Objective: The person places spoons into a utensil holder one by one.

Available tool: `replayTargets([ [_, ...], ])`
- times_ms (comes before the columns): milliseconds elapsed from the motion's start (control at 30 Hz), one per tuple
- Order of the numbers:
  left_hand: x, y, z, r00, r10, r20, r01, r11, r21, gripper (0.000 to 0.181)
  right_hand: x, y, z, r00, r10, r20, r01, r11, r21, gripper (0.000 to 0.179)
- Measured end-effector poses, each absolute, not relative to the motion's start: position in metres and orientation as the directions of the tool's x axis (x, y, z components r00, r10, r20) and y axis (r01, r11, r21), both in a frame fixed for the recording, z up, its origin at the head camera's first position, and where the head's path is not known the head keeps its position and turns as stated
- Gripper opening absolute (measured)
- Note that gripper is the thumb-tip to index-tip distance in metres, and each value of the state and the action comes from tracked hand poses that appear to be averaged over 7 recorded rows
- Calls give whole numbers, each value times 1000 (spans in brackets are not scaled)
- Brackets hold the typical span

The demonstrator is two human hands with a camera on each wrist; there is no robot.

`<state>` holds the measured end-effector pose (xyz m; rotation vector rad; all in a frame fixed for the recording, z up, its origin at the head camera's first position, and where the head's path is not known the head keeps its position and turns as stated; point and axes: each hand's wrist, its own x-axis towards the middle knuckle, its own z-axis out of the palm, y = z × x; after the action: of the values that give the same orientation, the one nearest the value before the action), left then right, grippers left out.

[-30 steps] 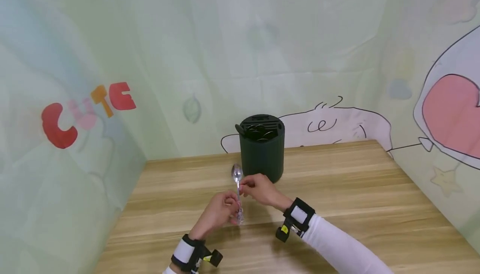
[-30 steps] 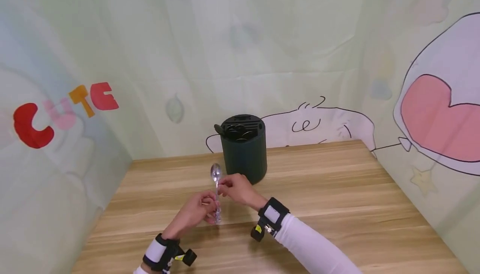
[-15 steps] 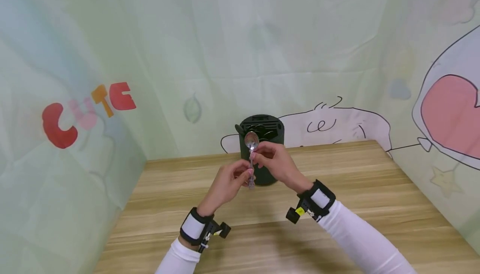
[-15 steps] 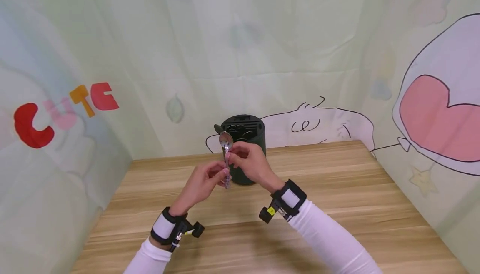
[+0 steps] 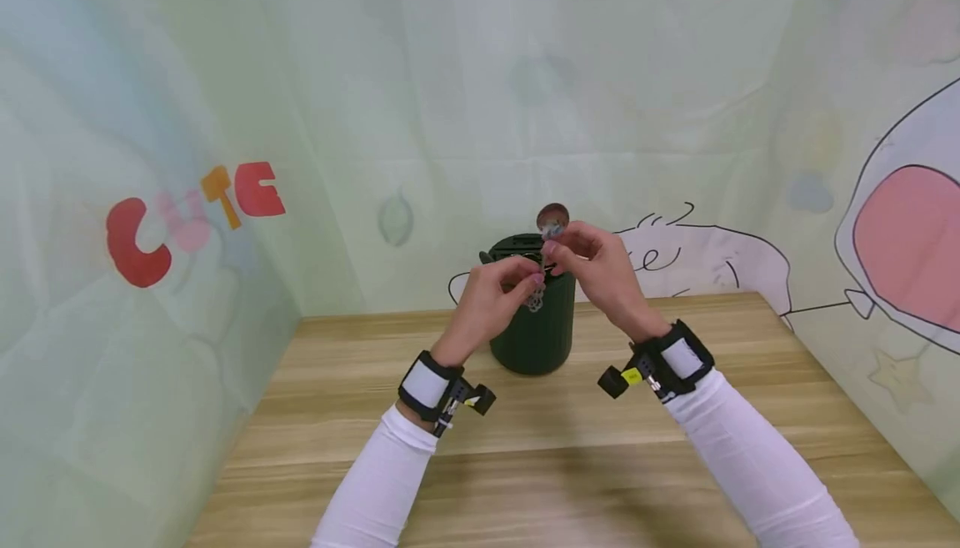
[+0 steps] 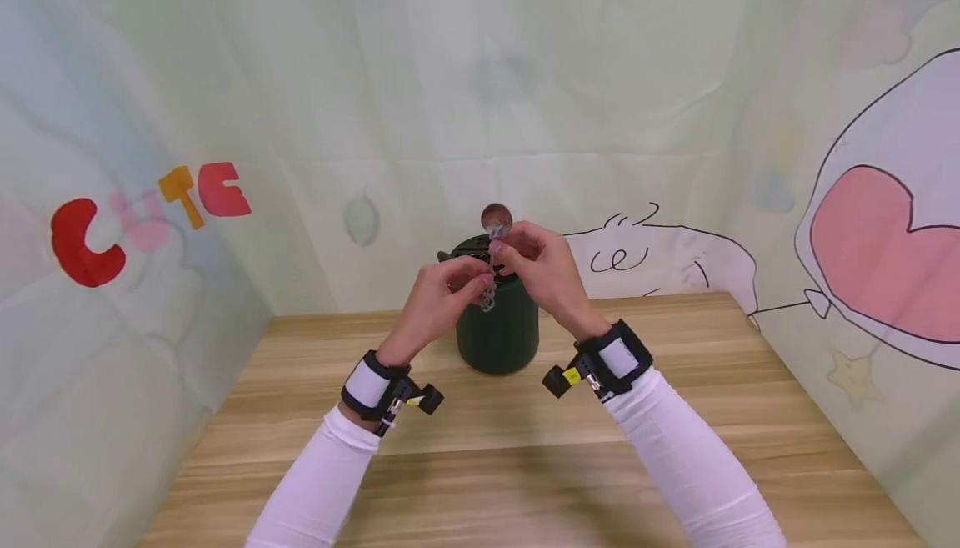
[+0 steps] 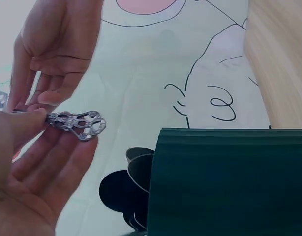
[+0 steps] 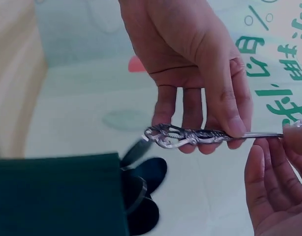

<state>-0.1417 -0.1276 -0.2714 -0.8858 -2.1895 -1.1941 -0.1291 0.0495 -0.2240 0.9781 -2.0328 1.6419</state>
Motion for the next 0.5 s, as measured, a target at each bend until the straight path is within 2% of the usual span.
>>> replayTargets([
  [133, -158, -119, -262, -634, 269, 725, 755, 419, 505, 13, -142, 53, -217, -676, -261, 689, -734, 156, -661, 8],
  [300, -179, -111, -261, -604, 243, 759, 767, 438, 470, 13, -170, 58, -227, -657, -204, 726, -752, 239, -614, 8],
  [500, -198, -106, -268, -601, 252, 759, 770, 440, 463, 13, -192, 62, -243, -635, -151, 758, -763, 275, -585, 14],
])
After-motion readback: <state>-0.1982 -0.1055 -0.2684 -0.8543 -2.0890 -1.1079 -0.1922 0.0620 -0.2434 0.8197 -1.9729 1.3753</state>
